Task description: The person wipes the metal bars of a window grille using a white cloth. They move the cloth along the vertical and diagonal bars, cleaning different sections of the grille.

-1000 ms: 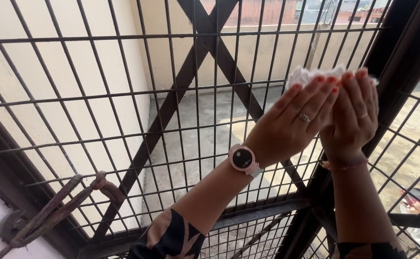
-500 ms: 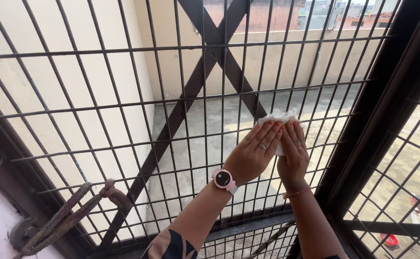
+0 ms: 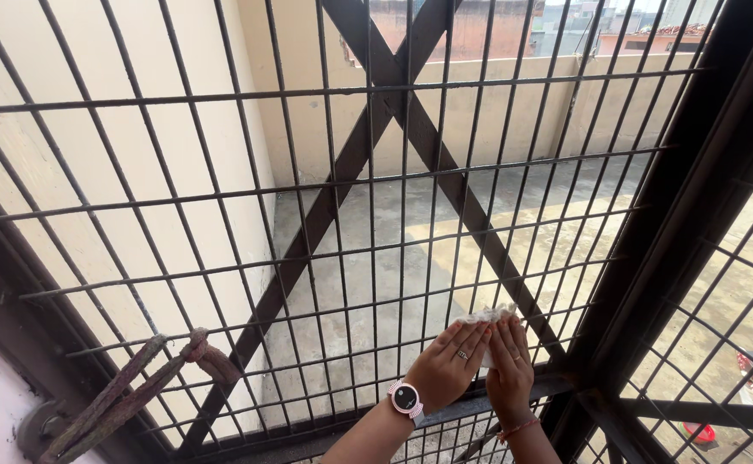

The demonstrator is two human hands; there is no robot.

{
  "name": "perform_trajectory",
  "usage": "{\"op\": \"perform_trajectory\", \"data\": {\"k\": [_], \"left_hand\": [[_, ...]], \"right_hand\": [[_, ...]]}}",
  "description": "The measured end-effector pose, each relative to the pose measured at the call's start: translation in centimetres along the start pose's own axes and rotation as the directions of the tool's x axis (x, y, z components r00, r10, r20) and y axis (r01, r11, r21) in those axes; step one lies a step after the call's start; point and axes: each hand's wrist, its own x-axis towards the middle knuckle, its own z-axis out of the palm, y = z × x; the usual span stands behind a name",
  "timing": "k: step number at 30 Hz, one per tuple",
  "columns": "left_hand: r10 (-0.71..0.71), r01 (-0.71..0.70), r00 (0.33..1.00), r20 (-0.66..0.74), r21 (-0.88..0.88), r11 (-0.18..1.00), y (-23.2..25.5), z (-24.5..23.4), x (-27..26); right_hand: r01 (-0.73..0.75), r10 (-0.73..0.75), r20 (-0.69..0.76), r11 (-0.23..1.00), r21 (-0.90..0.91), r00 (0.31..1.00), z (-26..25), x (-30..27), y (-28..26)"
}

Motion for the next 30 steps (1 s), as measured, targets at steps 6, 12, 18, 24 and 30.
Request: {"op": "perform_trajectory", "data": {"k": [6, 12, 18, 24, 30], "left_hand": [[-0.030, 0.029, 0.998, 0.064, 0.020, 0.999, 2.6, 0.7, -3.1], [-0.030, 0.032, 0.987, 0.158, -0.012, 0.999, 3.8, -2.8, -4.2], [0.063, -0.042, 0.990, -0.122, 0.170, 0.985, -2.7, -8.5, 6.1], [0.107, 0.056, 0.937, -0.333, 0.443, 0.895, -13.8, -13.6, 17.1], [-0.046, 0.106, 0.980, -0.193, 0.313, 0.944, -14.8, -14.0, 12.9]], "right_hand": [[0.041, -0.027, 0.150, 0.995, -0.095, 0.988, -1.1, -3.4, 0.4], [0.248, -0.190, 0.337, 0.958, -0.141, 0.922, -4.3, -2.6, -2.4], [0.493, -0.501, 0.023, 0.841, -0.222, 0.865, -7.2, 12.8, -4.0], [0.520, -0.589, -0.154, 0.787, -0.332, 0.793, -5.7, 29.9, -8.3], [0.339, -0.346, -0.095, 0.937, -0.078, 0.933, -0.2, 26.4, -10.9]]}}
